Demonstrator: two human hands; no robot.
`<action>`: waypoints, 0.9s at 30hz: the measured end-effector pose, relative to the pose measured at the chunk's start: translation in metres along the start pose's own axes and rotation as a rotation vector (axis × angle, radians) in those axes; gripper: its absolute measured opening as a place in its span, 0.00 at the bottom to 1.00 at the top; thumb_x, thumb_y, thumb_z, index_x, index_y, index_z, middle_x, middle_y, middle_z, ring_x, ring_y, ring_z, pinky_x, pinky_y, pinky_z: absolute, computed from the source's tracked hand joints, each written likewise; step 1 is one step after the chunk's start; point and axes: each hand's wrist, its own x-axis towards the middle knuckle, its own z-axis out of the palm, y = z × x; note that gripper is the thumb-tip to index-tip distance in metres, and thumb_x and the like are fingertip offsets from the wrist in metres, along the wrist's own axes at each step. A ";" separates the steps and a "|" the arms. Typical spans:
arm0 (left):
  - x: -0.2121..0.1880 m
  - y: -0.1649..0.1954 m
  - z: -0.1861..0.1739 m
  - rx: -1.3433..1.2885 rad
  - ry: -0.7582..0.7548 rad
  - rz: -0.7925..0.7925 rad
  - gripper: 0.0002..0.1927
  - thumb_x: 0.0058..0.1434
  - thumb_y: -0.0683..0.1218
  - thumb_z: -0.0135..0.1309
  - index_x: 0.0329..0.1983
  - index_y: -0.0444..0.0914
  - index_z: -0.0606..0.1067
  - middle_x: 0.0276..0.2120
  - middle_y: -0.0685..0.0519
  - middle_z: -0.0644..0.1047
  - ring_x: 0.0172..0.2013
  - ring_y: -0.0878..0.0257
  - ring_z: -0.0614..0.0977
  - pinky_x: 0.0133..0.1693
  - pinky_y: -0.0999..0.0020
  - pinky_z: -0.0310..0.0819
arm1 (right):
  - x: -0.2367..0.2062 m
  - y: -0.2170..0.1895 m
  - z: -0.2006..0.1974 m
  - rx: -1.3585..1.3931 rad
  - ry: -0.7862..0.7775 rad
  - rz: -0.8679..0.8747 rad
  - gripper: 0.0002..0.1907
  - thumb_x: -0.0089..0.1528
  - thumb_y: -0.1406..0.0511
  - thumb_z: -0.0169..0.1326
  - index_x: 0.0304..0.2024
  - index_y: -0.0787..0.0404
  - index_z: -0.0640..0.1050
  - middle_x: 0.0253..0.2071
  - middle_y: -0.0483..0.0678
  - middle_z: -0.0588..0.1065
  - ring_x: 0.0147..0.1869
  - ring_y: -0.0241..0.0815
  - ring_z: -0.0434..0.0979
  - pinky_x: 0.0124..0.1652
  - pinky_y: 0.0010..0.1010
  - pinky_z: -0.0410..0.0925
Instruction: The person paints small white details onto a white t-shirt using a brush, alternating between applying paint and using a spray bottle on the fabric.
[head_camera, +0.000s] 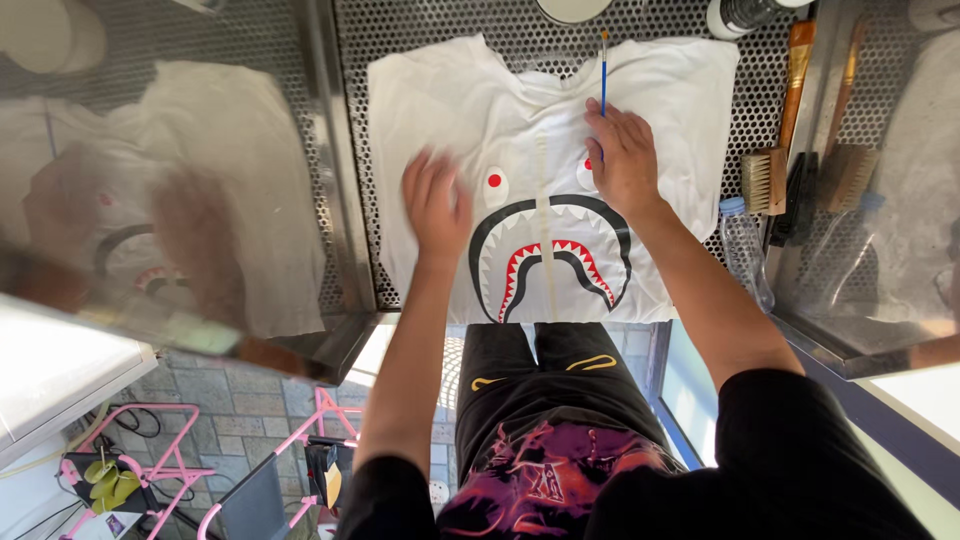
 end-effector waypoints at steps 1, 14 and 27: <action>0.032 -0.003 0.027 -0.029 -0.066 0.010 0.18 0.63 0.39 0.57 0.57 0.34 0.75 0.56 0.44 0.75 0.62 0.42 0.72 0.65 0.47 0.65 | -0.005 0.007 0.005 -0.013 -0.018 0.010 0.19 0.65 0.73 0.59 0.58 0.65 0.73 0.65 0.54 0.74 0.68 0.54 0.74 0.66 0.46 0.63; 0.134 -0.077 0.094 0.096 -0.252 0.266 0.09 0.59 0.44 0.68 0.35 0.42 0.76 0.42 0.57 0.74 0.49 0.55 0.73 0.48 0.55 0.60 | -0.030 0.036 0.033 -0.059 0.010 0.089 0.22 0.66 0.69 0.62 0.61 0.69 0.74 0.65 0.58 0.75 0.71 0.57 0.72 0.68 0.49 0.63; 0.010 -0.003 0.047 0.042 -0.167 -0.102 0.19 0.64 0.41 0.61 0.58 0.38 0.76 0.57 0.45 0.73 0.63 0.46 0.72 0.65 0.49 0.61 | -0.036 0.040 0.038 0.073 0.145 0.111 0.19 0.72 0.77 0.50 0.66 0.70 0.71 0.61 0.58 0.77 0.69 0.56 0.74 0.65 0.42 0.69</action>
